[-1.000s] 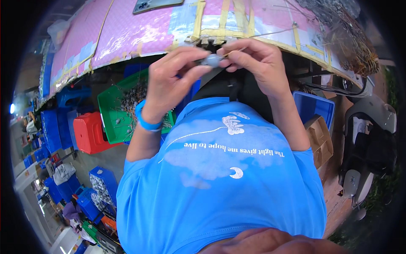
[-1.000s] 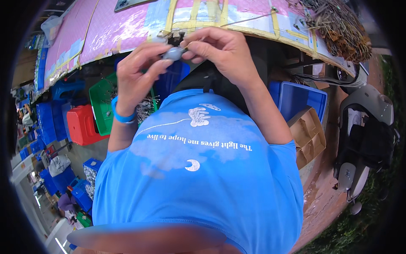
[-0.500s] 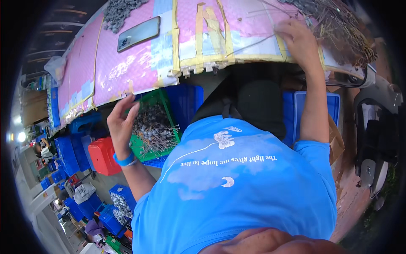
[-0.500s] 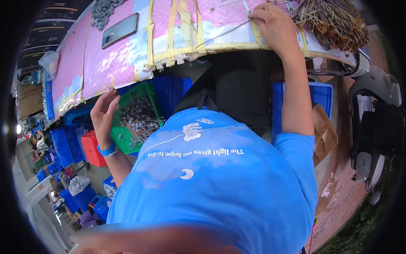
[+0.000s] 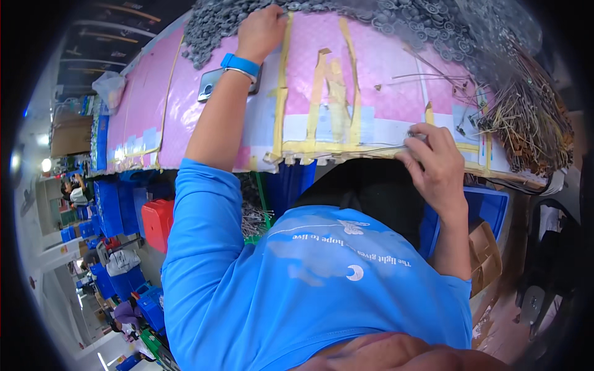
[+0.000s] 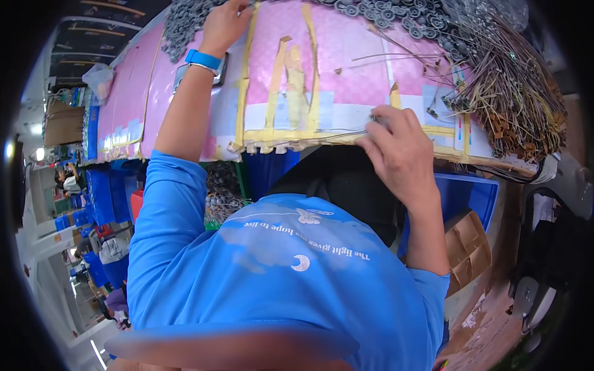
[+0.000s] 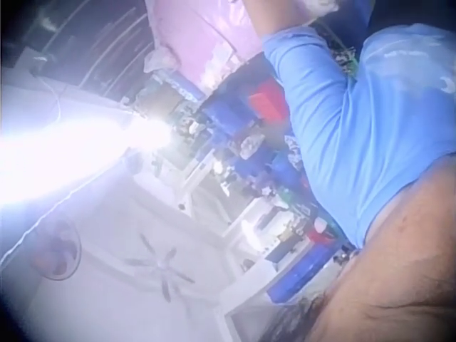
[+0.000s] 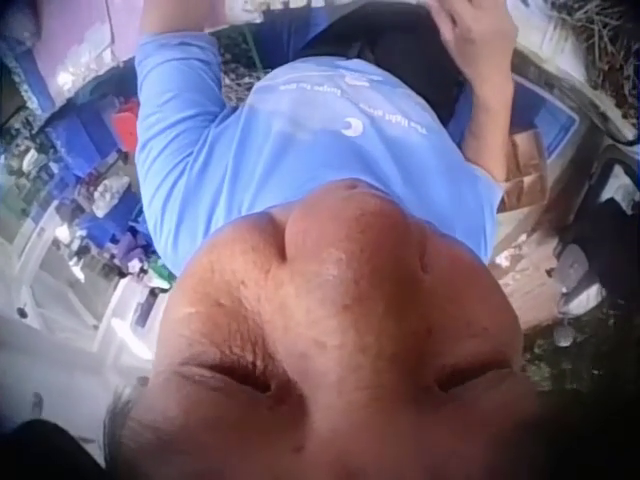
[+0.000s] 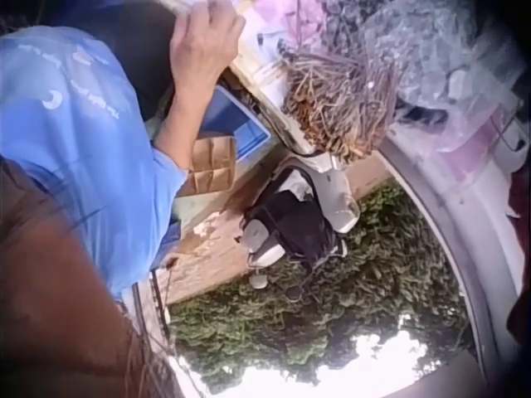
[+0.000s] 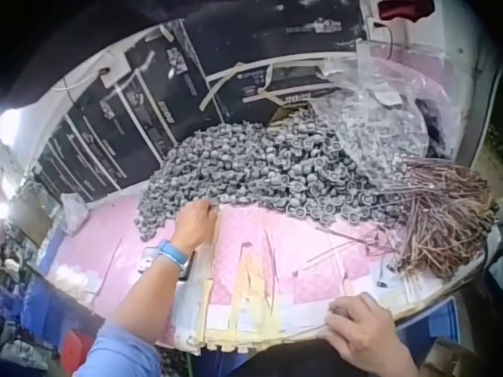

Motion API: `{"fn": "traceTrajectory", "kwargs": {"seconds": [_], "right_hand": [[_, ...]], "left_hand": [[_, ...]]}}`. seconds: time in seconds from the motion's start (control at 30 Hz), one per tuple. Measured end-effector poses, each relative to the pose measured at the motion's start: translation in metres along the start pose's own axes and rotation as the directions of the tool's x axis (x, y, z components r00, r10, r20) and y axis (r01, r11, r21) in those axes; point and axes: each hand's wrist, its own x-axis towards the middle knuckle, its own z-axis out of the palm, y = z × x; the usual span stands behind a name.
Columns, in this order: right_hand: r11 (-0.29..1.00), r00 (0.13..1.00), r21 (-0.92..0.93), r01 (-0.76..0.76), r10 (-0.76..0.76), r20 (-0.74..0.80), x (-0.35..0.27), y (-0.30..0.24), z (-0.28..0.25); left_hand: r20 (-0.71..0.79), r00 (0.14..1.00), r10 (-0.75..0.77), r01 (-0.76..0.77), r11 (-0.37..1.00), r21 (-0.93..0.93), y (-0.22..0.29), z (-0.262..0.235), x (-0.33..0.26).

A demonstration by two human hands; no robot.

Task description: Assembling small metal medallions by threading and securing them onto thin wires.

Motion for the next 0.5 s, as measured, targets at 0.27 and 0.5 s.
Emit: {"fn": "traceTrajectory", "kwargs": {"seconds": [0.27, 0.5], "right_hand": [[0.986, 0.989, 0.079, 0.146, -0.144, -0.027, -0.013, 0.012, 0.007], [0.529, 0.771, 0.706, -0.47, 0.635, 0.038, -0.021, -0.014, 0.011]], "left_hand": [[0.086, 0.988, 0.131, -0.118, 0.983, -0.143, 0.008, -0.012, -0.009], [0.456, 0.872, -0.177, 0.485, 0.431, -0.761, 0.071, -0.072, -0.078]]}}
